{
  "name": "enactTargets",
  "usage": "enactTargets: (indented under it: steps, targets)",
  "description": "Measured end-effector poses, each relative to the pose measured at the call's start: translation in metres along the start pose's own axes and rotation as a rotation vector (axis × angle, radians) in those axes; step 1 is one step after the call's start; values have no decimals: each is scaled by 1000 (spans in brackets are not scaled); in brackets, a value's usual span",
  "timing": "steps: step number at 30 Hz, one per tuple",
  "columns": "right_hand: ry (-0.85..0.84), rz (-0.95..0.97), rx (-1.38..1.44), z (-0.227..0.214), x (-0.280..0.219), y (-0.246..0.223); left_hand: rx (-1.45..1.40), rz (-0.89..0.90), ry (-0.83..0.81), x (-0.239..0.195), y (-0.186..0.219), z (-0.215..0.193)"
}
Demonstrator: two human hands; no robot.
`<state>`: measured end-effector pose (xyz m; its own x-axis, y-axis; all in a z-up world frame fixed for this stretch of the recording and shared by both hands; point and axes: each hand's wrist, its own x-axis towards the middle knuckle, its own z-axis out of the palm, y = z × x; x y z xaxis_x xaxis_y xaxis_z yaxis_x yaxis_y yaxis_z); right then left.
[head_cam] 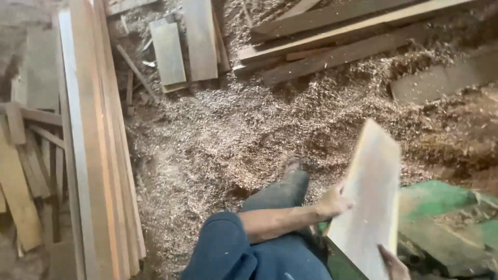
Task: The person is using a jointer machine to flatten the faces and edges of various wooden boards in a workshop.
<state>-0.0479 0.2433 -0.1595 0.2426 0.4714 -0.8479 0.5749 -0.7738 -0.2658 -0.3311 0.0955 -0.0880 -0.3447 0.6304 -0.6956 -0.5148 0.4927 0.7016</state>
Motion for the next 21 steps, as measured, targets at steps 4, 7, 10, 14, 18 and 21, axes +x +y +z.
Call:
enactTargets:
  steps: [4,7,10,14,18,21]
  targets:
    - [-506,107,-140,105,-71,-36,-91,-79,275,-6,-44,-97]
    - [-593,131,-278,190,-90,-46,-178,-165,448,-17,-79,-166]
    - [-571,21,-523,280,-152,-72,-318,-229,545,-57,-78,-232]
    - [-479,-14,-484,414,-214,-99,-408,-284,672,-68,-99,-332]
    - [-509,-216,-836,525,-288,-152,-377,-275,721,-68,-49,-442]
    - [-577,-194,-682,596,-328,-182,-530,-201,687,-82,7,-518]
